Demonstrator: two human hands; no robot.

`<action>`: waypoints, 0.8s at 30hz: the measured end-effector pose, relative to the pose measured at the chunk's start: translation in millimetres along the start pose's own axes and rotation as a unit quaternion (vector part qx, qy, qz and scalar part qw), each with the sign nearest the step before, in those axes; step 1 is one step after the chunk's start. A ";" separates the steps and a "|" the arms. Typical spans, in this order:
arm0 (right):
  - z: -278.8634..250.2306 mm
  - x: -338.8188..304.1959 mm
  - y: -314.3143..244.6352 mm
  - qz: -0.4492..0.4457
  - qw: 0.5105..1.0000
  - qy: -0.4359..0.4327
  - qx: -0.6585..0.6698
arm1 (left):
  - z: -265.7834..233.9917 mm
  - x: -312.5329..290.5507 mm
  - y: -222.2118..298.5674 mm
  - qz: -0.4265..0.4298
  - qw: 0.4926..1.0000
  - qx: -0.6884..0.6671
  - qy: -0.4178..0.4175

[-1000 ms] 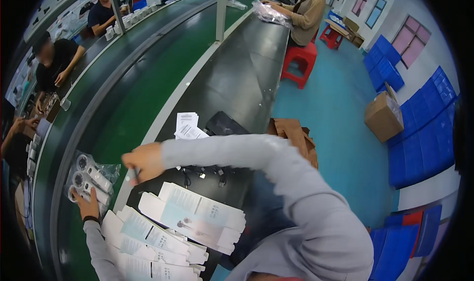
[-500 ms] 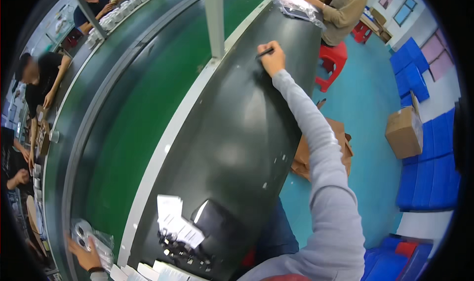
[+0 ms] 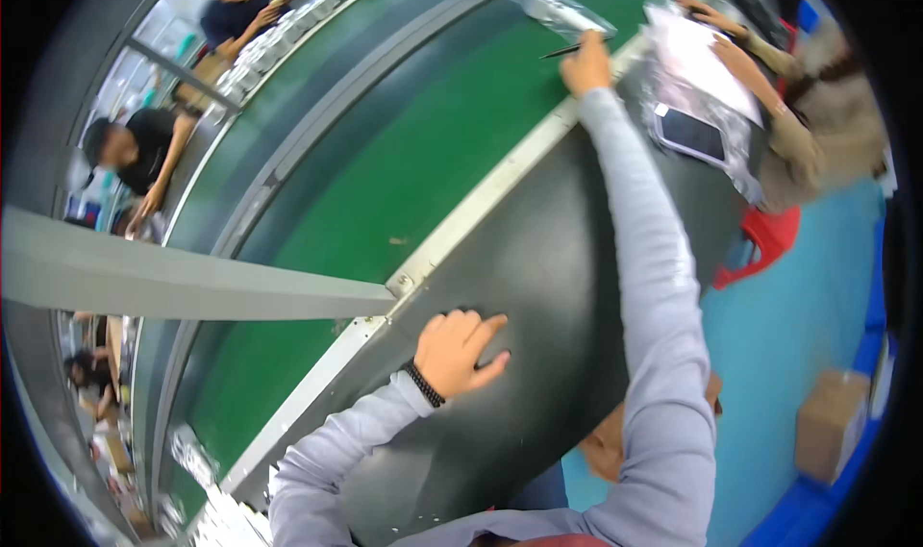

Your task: Marking product packaging boxes with a pen on an electronics factory assembly line.

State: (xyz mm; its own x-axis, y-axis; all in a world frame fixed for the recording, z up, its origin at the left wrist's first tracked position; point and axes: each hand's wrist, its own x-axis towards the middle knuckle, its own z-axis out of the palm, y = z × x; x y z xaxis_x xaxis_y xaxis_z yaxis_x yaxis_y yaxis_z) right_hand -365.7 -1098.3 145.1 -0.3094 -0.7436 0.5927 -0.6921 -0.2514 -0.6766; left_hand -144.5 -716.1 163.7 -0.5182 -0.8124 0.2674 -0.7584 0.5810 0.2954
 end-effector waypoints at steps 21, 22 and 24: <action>-101.8 -92.7 -13.1 -0.190 0.908 -0.349 0.135 | -0.9 -38.7 -5.6 0.030 0.994 -0.080 0.066; -163.0 -127.7 -88.7 -0.251 0.874 -0.406 0.093 | -1.0 -53.0 1.1 0.004 0.990 -0.142 0.024; -250.5 -180.3 -150.0 -0.122 0.842 -0.521 0.065 | -64.9 -95.3 33.2 0.000 0.961 -0.275 -0.003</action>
State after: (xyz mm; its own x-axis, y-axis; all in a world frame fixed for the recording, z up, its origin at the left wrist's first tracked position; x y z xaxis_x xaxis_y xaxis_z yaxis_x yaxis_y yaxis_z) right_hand -369.5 -771.3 249.1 0.6193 -0.7827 0.0624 -0.5535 -0.4916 -0.6723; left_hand -94.6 -616.2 207.6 -0.5216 -0.8119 0.2622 -0.4351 0.5176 0.7367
